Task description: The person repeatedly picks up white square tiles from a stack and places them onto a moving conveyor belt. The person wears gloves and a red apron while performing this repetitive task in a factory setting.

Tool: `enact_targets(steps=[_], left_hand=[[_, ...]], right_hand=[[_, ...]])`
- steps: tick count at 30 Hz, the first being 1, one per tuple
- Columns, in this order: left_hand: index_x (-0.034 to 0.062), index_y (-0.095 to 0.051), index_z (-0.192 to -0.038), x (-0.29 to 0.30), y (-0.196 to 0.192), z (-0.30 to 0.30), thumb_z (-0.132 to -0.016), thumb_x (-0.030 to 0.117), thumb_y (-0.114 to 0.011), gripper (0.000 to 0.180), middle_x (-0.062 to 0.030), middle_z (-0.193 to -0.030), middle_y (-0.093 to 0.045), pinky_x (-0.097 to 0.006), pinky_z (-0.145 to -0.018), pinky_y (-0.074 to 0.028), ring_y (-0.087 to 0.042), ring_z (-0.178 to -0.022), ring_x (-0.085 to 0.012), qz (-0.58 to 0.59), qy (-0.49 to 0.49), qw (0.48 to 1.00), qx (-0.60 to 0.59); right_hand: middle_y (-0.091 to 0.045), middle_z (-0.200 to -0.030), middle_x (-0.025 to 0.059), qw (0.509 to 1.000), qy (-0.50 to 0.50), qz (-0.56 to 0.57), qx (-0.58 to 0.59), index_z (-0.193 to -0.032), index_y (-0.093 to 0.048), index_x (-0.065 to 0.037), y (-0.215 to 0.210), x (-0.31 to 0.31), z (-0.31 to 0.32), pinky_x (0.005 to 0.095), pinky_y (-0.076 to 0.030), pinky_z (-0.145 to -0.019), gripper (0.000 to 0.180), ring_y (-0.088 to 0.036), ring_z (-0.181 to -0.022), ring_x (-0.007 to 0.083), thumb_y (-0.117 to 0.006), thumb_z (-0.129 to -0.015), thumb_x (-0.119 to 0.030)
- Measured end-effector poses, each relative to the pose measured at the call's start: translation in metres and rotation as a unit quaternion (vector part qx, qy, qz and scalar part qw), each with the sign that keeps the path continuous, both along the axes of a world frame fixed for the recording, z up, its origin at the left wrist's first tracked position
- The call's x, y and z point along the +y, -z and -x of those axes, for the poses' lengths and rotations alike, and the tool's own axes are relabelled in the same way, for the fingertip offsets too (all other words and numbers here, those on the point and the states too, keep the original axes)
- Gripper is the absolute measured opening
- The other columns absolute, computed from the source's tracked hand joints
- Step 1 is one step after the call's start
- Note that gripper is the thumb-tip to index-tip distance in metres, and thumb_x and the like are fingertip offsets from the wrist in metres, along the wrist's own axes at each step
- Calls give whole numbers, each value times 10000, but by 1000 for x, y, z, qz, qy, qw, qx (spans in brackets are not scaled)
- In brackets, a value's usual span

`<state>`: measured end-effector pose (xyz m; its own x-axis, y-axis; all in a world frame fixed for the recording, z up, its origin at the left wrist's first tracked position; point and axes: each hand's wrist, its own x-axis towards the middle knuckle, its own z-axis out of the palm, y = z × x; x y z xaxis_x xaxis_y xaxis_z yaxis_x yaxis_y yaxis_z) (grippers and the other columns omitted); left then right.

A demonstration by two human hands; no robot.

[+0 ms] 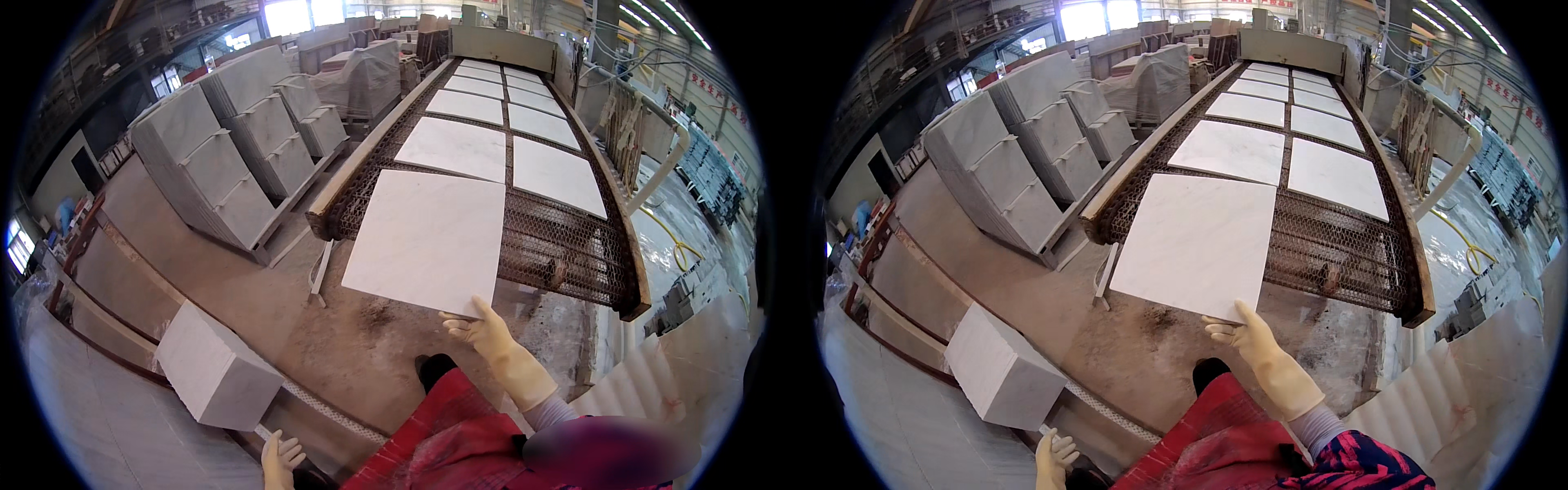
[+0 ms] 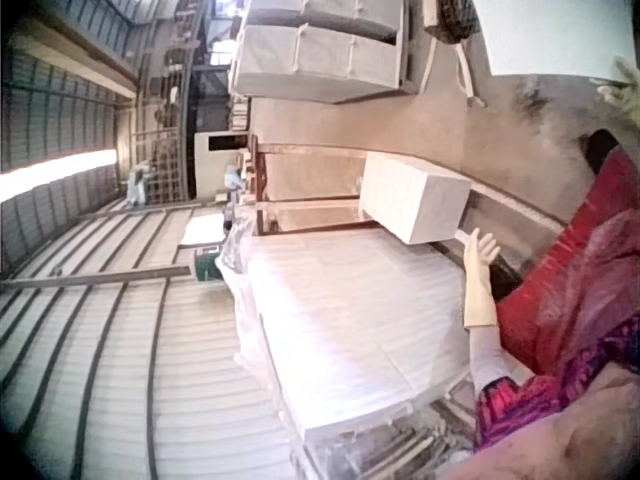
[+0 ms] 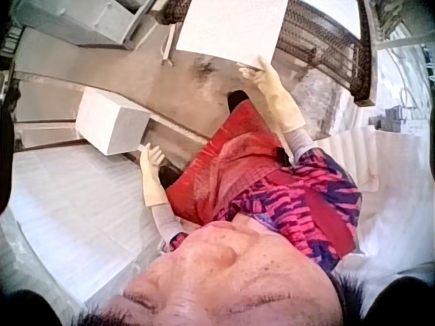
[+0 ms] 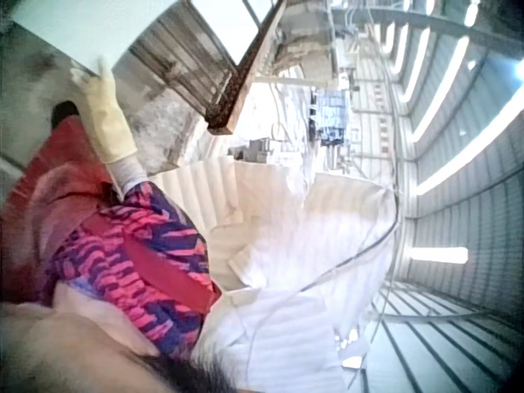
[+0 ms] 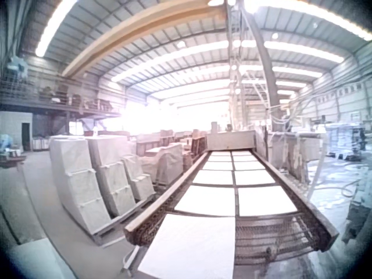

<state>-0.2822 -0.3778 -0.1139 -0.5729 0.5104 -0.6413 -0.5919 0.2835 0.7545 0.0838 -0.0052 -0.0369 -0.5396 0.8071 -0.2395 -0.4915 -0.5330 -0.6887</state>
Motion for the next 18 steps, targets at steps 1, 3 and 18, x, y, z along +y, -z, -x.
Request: enact_targets(steps=[1,3,18], left_hand=[[84,-381,-1361,-2,0,1,-902,392,-514,568,-267,-1228,-503,-491,-868,-494,-537,-1076,-395,7,0,1000,7],[84,-388,-1358,-2,0,3,-903,388,-512,560,-269,-1225,-505,-489,-883,-490,-530,-1091,-400,21,4,1000,20],[39,-625,-1121,53,-41,-41,-817,333,-576,426,-184,-1040,-655,-353,-872,-464,-620,-998,-300,142,364,839,379]], right_hand=[[-597,-1131,240,1000,-4,-1,9,-1254,-440,64,4,1,0,335,-536,-784,529,-638,-918,265,-369,-979,-381],[-591,-1147,236,1000,-7,-9,16,-1254,-442,59,7,-2,2,340,-531,-800,527,-633,-936,263,-364,-980,-385],[-608,-1122,162,974,-154,-104,-126,-1378,-376,-56,-18,-57,46,317,-493,-864,493,-616,-949,204,-395,-987,-356]])
